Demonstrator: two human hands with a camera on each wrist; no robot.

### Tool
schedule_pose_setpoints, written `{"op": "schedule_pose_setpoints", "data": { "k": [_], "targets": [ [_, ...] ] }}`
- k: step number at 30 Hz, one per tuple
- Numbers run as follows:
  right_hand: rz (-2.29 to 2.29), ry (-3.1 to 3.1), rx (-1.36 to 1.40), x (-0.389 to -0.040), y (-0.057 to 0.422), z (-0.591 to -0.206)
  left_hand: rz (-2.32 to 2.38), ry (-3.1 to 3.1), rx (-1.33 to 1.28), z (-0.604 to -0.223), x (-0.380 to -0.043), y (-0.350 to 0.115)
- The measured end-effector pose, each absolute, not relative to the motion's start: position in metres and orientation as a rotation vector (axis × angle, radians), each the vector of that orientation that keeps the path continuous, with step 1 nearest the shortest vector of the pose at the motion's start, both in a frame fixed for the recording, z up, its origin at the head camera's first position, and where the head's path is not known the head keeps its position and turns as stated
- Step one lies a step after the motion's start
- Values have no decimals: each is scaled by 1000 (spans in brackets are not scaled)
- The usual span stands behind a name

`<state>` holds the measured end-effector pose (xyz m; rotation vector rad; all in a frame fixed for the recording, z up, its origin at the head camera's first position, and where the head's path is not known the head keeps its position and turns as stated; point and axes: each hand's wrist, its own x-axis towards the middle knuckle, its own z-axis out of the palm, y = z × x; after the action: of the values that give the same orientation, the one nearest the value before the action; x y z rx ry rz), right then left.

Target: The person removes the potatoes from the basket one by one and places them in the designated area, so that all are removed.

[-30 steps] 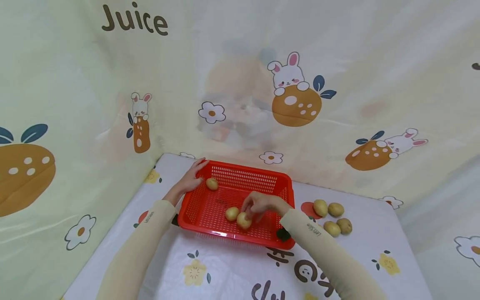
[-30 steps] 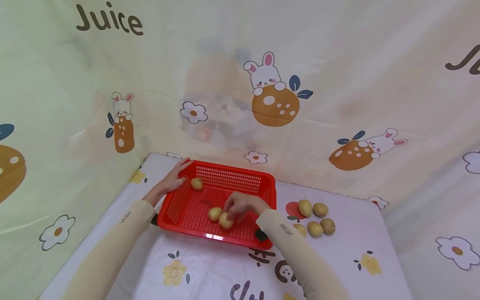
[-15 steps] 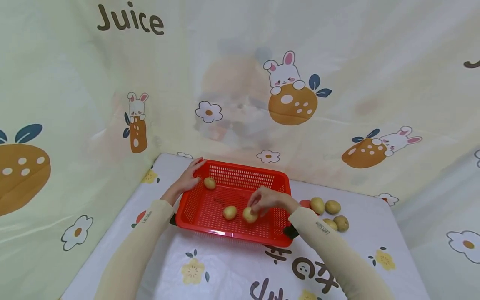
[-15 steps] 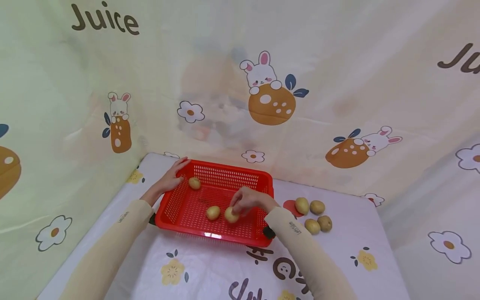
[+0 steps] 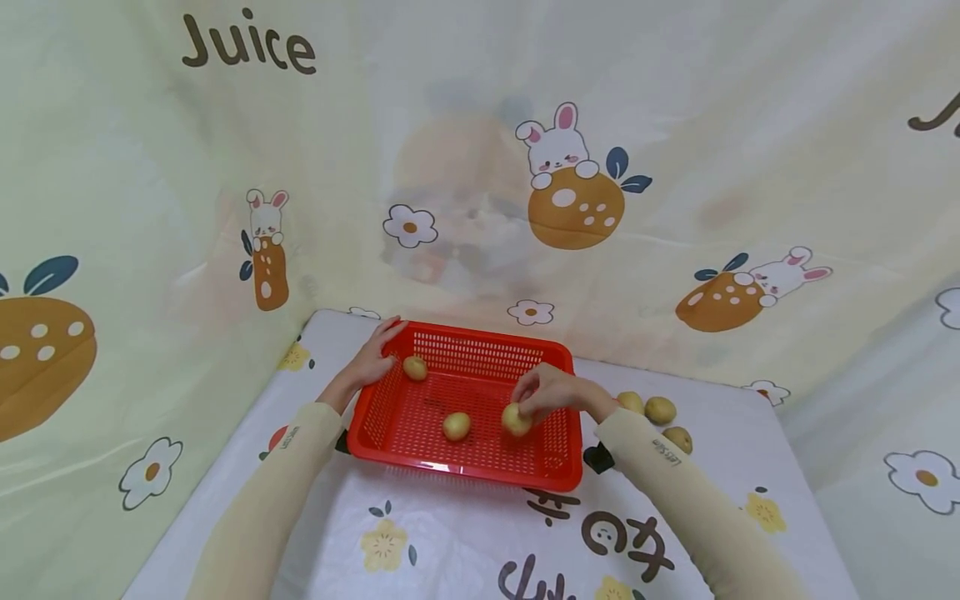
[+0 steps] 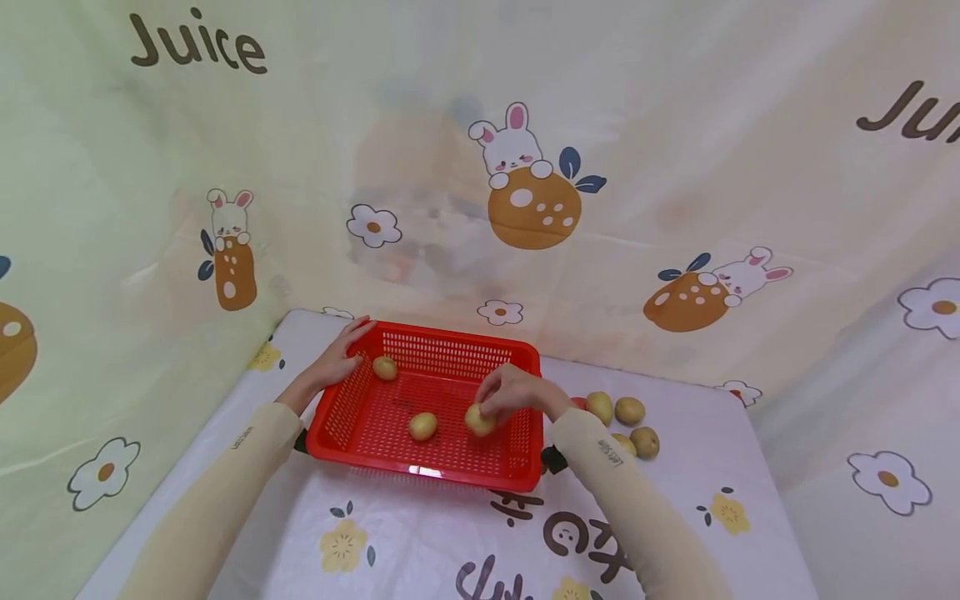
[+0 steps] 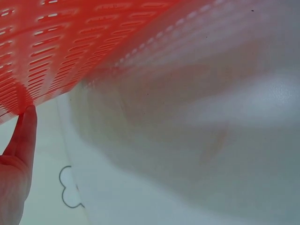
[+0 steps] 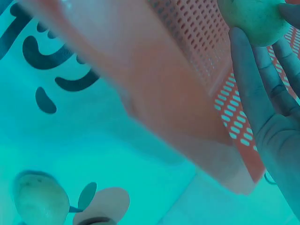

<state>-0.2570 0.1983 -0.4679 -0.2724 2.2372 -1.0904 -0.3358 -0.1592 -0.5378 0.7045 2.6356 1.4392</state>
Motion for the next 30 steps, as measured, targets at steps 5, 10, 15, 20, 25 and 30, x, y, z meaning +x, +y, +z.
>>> {"op": "schedule_pose_setpoints", "data": {
  "k": [5,10,15,20,25,30],
  "targets": [
    [-1097,2249,-241,-257,208,-465,1464,2629,721,-538,-333,-160],
    [-1097,2262,-198,-248,225,-460,1545,2573,807,-544,-328,-163],
    [-1106,2259,-230,-238,248,-449,1538,2562,779,-545,-328,-162],
    [-1130,2263,-184,-234,271,-439,1469,2611,703,-543,-334,-160],
    [-1124,2256,-120,-229,294,-437,1418,2625,689,-539,-335,-159],
    [-1100,2265,-225,-225,320,-441,1444,2613,666,-538,-336,-159]
  ]
}}
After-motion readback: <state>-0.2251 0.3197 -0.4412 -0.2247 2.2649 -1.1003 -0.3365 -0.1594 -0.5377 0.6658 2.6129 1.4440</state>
